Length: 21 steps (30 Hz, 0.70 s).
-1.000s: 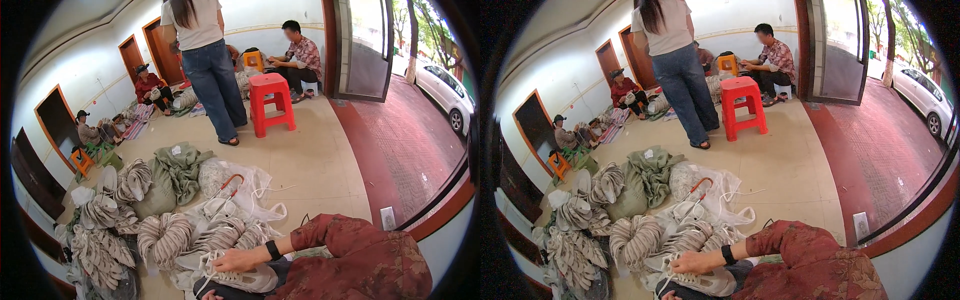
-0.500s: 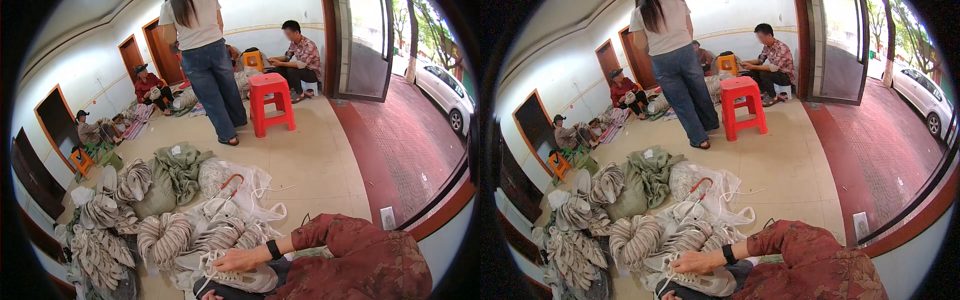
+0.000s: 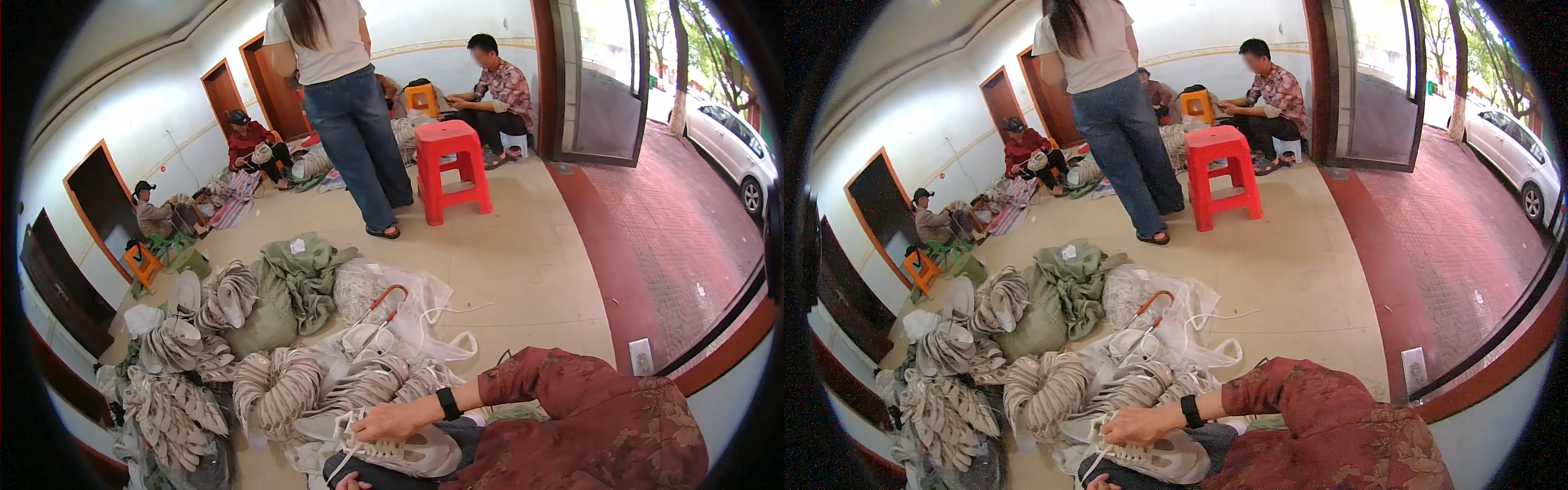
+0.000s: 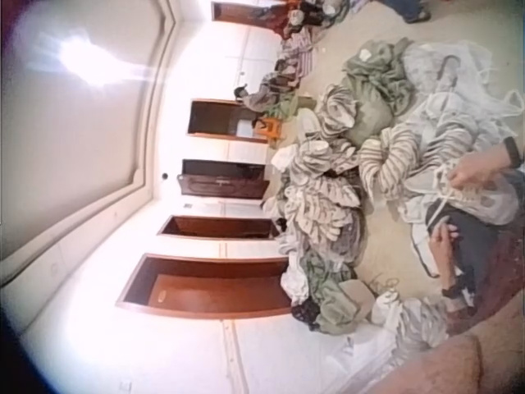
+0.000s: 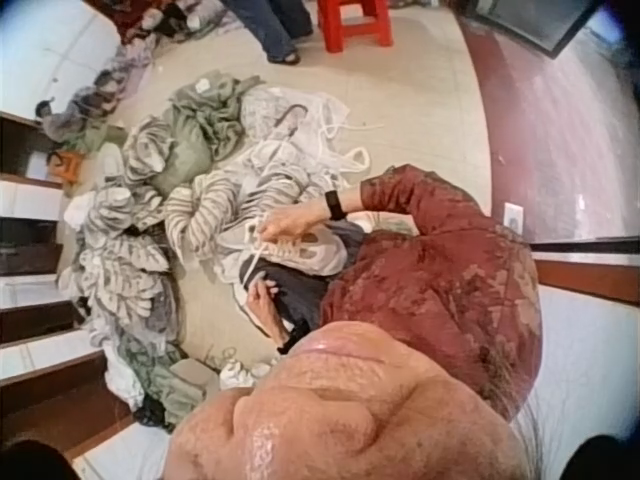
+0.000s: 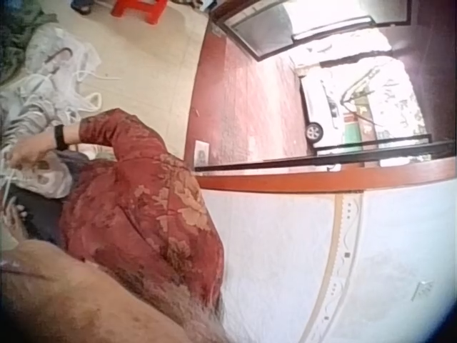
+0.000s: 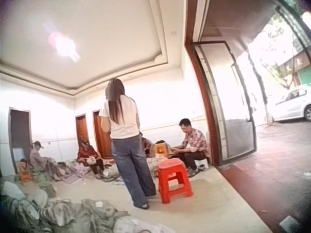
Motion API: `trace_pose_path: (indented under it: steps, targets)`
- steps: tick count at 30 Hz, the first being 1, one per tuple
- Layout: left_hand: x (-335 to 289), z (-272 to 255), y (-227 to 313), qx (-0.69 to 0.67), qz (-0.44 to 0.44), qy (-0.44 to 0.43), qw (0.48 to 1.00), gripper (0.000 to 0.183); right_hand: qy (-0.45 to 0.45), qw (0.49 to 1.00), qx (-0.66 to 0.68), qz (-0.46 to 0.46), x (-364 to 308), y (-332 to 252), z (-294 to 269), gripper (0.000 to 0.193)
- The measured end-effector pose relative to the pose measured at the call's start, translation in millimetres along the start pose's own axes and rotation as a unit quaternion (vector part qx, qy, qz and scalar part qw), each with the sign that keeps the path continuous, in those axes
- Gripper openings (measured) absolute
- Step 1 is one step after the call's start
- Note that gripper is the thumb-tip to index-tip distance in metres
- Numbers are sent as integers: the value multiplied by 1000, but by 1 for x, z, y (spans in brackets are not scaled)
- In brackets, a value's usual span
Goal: The recorder is lacing a white and beige sneaker while sitting in a workspace.
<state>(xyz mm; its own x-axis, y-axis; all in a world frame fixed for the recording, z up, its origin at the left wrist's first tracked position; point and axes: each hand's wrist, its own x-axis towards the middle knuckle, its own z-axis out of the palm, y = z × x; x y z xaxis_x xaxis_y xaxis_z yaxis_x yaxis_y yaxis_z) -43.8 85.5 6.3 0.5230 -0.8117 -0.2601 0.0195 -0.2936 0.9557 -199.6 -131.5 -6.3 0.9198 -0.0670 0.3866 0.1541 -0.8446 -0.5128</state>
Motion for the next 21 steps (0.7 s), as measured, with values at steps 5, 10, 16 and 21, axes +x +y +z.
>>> trace_pose_path:
  steps: [5, 10, 16, 21]
  targets:
    - [-1, -4, -6, -1, -2, 7, 1000, 25, 23, 991, -117, -58, -3, -1, 9, 34]
    - [-2, 2, 5, 7, 7, 4, 1000, 25, -45, 996, -73, -10, 3, -4, 0, 33]
    - [-1, 0, -1, -29, -2, -1, 1000, 26, -21, 991, -128, -16, 1, -15, -9, 40]
    - [1, -3, -9, -18, 9, -7, 1000, 28, -62, 984, -165, -10, 4, -22, -13, 37]
